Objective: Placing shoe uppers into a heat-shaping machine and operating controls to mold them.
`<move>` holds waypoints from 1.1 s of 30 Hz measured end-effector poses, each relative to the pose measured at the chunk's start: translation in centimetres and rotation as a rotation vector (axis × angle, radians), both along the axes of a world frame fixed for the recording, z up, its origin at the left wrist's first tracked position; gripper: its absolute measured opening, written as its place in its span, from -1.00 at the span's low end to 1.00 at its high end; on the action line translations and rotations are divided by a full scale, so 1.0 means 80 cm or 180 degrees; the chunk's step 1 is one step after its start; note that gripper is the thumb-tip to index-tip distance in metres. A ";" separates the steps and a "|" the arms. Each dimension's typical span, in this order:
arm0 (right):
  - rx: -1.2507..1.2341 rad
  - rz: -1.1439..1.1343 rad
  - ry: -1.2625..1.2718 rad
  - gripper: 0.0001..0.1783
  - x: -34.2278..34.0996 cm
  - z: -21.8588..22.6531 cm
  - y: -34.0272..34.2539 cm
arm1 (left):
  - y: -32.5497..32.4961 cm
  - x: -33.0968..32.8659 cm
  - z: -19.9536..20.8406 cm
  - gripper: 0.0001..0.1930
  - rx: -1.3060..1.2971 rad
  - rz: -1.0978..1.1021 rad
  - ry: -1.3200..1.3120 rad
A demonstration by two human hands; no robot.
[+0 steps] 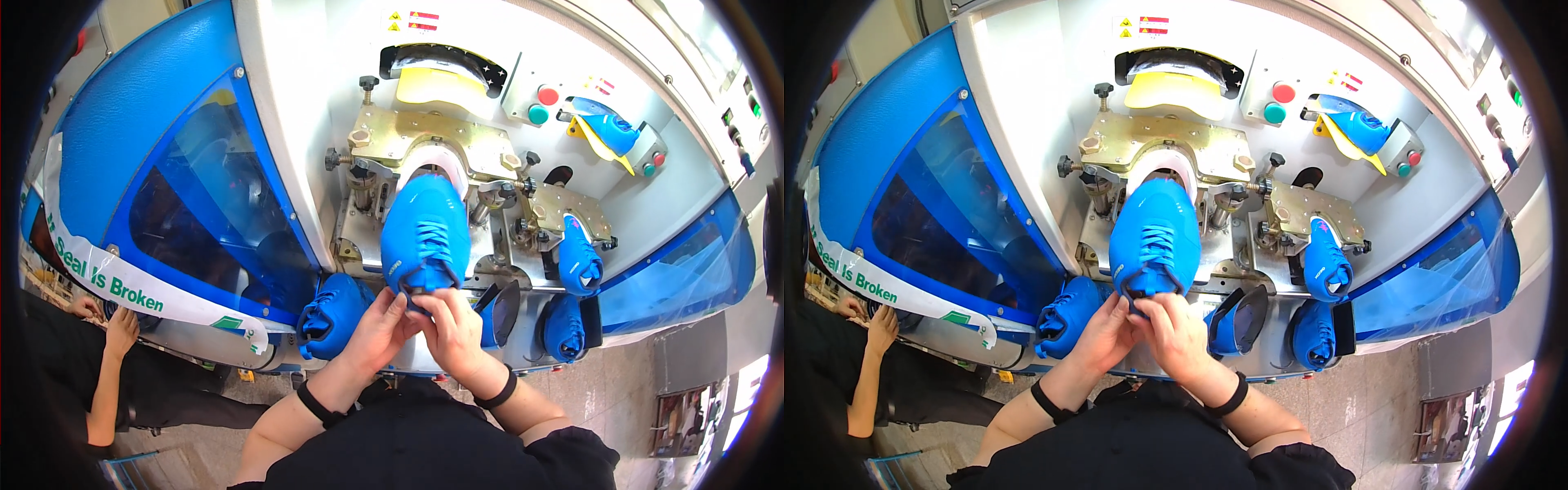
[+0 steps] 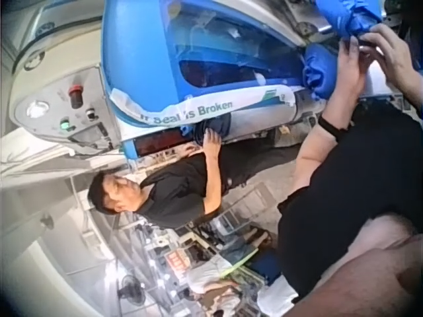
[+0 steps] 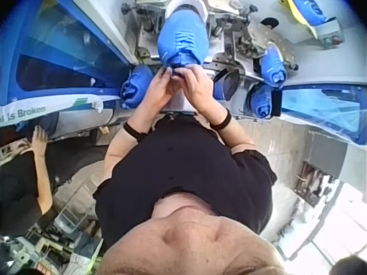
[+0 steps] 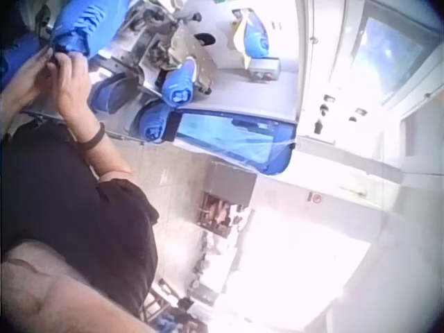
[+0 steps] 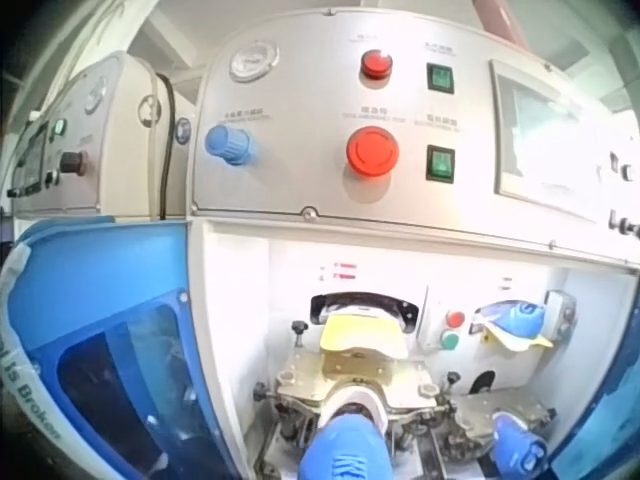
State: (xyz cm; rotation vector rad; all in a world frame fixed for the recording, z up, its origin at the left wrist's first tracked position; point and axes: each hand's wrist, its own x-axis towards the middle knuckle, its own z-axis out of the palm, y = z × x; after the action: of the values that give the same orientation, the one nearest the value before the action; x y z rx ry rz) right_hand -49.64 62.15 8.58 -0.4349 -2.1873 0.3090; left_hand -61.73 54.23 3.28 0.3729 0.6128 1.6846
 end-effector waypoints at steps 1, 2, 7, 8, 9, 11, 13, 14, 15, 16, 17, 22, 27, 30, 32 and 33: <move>-0.0073 0.0005 -0.0004 -0.72 -0.002 -0.005 0.003 | 0.005 -0.002 -0.007 -0.61 -0.0118 -0.0016 -0.0270; -0.0071 -0.0026 -0.0237 -0.71 -0.005 -0.007 0.014 | 0.012 -0.003 -0.014 -0.61 -0.0245 -0.0002 -0.0204; 0.0335 -0.0318 -0.0580 -0.42 -0.031 -0.005 0.052 | 0.043 -0.011 -0.030 -0.65 -0.0463 0.0251 -0.0435; 0.0350 -0.0271 -0.0388 -0.42 -0.037 -0.005 0.058 | 0.045 -0.011 -0.030 -0.65 -0.0554 0.0318 -0.0408; 0.0104 -0.0147 -0.0615 -0.39 -0.043 -0.007 0.064 | 0.048 -0.010 -0.030 -0.64 -0.0530 0.0370 -0.0332; -0.0108 -0.0056 -0.0930 -0.40 -0.048 -0.012 0.071 | 0.050 -0.008 -0.029 -0.65 -0.0608 0.0401 -0.0356; -0.0037 -0.0014 -0.0790 -0.41 -0.050 -0.018 0.074 | 0.051 -0.007 -0.028 -0.65 -0.0687 0.0440 -0.0387; -0.0106 -0.0063 -0.0846 -0.42 -0.051 -0.021 0.075 | 0.052 -0.007 -0.027 -0.68 -0.0659 0.0435 -0.0379; -0.0049 -0.0014 -0.0772 -0.42 -0.050 -0.023 0.074 | 0.052 -0.007 -0.027 -0.70 -0.0683 0.0442 -0.0370; -0.0059 -0.0047 -0.0766 -0.44 -0.050 -0.024 0.074 | 0.052 -0.007 -0.027 -0.70 -0.0647 0.0432 -0.0379; -0.0075 -0.0113 -0.0787 -0.46 -0.050 -0.024 0.074 | 0.052 -0.007 -0.026 -0.70 -0.0639 0.0440 -0.0365; -0.0144 -0.0002 -0.0815 -0.44 -0.046 -0.014 0.074 | 0.051 -0.008 -0.023 -0.67 -0.0642 0.0385 -0.0332; -0.0084 0.0018 -0.0911 -0.41 -0.046 -0.010 0.076 | 0.053 -0.005 -0.023 -0.69 -0.0671 0.0539 -0.0242; -0.0096 0.0022 -0.0931 -0.41 -0.048 -0.011 0.078 | 0.053 -0.007 -0.025 -0.67 -0.0777 0.0521 -0.0139; -0.0122 -0.0003 -0.0978 -0.41 -0.049 -0.013 0.079 | 0.054 -0.008 -0.028 -0.66 -0.0742 0.0524 -0.0126; -0.0129 0.0030 -0.0968 -0.41 -0.049 -0.013 0.079 | 0.054 -0.008 -0.029 -0.65 -0.0784 0.0512 -0.0094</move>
State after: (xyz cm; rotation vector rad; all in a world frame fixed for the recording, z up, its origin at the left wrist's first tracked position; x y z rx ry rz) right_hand -53.56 68.44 7.53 -0.5221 -2.4830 0.3088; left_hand -62.35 58.56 0.97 0.1244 0.8362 1.7388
